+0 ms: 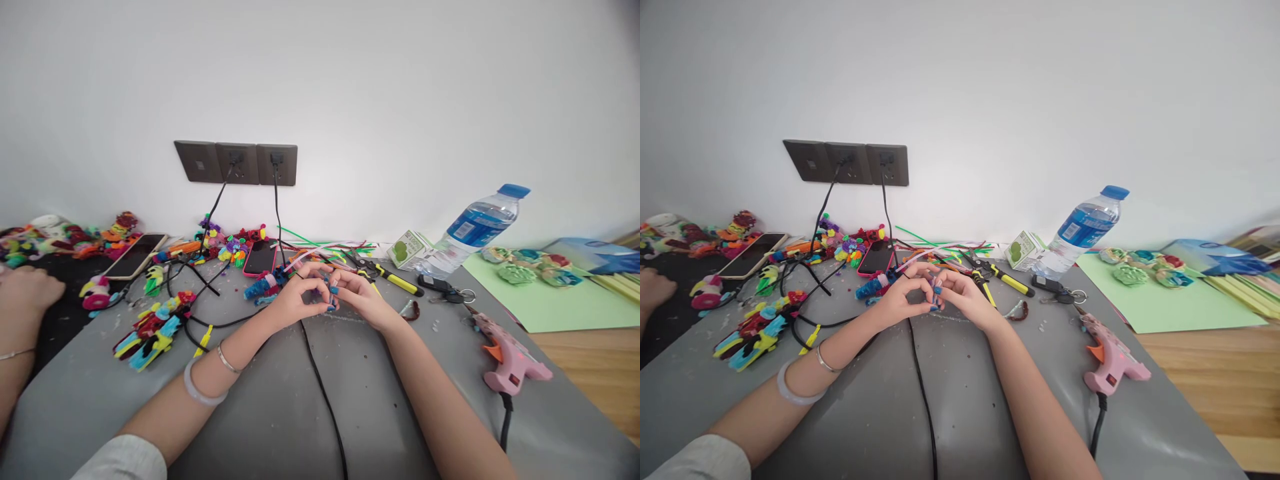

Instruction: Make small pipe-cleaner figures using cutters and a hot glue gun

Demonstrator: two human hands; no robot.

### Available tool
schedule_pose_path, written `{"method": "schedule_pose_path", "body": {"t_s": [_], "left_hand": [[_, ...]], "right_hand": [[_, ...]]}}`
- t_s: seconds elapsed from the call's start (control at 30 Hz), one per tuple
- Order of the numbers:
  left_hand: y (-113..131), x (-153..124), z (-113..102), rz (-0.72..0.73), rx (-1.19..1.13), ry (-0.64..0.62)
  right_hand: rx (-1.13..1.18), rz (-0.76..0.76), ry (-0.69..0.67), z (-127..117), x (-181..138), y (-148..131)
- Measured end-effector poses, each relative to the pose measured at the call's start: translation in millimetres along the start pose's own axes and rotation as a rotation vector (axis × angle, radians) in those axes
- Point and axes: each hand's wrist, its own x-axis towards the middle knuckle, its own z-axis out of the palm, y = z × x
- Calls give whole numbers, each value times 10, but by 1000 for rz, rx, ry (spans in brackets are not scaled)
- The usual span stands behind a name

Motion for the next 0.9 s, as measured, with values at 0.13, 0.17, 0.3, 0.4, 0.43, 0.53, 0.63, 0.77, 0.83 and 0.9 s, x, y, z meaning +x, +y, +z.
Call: {"method": "schedule_pose_path", "body": {"t_s": [0.13,0.17,0.3,0.4,0.43,0.53,0.63,0.77,0.83,0.9], "left_hand": [[14,-3,-10,54,90,-5],[8,-4,-11,57,105,-14],[-13,-14,-9,87,176,-37],[-14,-21,-7,120,207,9],[-13,-21,-7,125,212,36],[-13,-18,-12,127,223,134],[-15,-18,-12,154,235,258],[-3,-30,9,175,232,394],[4,-35,21,152,227,429],[3,-36,26,133,210,436]], "right_hand": [[36,29,-18,0,-5,-1],[40,34,-24,-1,-7,-2],[37,66,-44,-14,-10,5],[55,64,-32,-22,-9,1],[66,54,-22,-22,-9,-7],[88,17,6,-16,-9,-40],[81,-23,19,-6,-10,-62],[98,-58,-13,-4,-18,-53],[93,-54,-50,-11,-23,-42],[80,-48,-68,-18,-24,-34]]}}
